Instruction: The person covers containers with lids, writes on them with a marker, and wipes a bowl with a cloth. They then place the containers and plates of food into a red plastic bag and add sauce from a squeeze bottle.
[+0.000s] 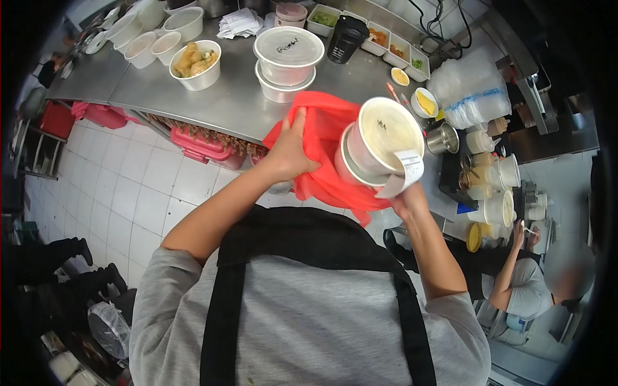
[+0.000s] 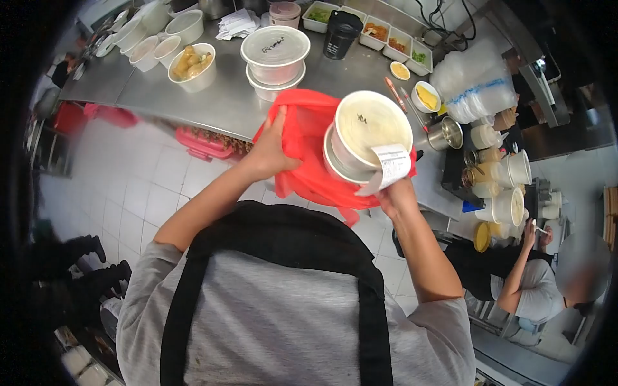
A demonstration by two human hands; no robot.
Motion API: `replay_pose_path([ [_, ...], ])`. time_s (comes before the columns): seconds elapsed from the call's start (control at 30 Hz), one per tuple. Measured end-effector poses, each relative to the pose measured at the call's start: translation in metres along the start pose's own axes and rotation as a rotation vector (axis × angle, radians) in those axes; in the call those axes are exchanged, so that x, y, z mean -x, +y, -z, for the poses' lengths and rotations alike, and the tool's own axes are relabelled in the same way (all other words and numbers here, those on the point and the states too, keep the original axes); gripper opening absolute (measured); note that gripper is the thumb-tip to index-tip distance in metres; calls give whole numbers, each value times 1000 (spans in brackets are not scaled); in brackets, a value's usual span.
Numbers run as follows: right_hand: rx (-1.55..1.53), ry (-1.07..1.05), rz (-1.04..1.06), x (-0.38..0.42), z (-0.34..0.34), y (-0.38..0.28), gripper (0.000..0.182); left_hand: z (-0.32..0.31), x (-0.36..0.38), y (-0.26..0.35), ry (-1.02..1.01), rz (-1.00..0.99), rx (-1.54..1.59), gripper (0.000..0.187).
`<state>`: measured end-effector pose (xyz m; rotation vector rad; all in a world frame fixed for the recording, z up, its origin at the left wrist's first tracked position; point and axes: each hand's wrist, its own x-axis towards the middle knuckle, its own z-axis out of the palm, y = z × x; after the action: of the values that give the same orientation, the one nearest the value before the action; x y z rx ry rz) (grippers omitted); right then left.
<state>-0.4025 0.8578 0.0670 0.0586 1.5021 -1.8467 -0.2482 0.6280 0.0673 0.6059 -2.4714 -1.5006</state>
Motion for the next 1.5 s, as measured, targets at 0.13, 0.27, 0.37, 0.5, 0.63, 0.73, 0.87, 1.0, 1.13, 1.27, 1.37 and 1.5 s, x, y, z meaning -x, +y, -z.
replay_pose_path([
  [0.13,-39,-4,50,-33,-24,11,24,-2,5,9,-64,-12,56,115],
  [0.27,-97,76,108,-59,-31,25,22,-8,-15,-24,-69,1,63,117],
  [0.37,80,163,249,-41,-20,24,22,-17,-37,-49,-102,66,-10,118],
  [0.5,209,-146,389,18,-72,24,26,-26,-32,-67,-105,8,-44,115],
  [0.63,-300,-178,-202,-61,-186,57,43,-39,-40,-97,-231,-378,211,68],
  [0.73,-66,106,-134,-118,-244,47,56,-35,-40,-105,-117,-476,30,67],
  [0.87,9,89,-32,-141,-263,40,50,-27,-40,-103,-209,-398,143,70],
  [1.0,11,76,20,-160,-268,38,42,-20,-45,-104,-230,-371,58,86],
  [1.13,-16,0,23,-142,-269,28,42,-4,-43,-100,-207,-140,93,99],
  [1.27,65,-20,26,-70,-270,-27,40,15,-50,-102,-237,-73,67,108],
  [1.37,172,-11,21,-31,-243,-41,37,27,-54,-114,-173,-118,69,106],
  [1.5,211,107,54,1,-202,-19,39,44,-54,-123,-197,-86,130,103],
])
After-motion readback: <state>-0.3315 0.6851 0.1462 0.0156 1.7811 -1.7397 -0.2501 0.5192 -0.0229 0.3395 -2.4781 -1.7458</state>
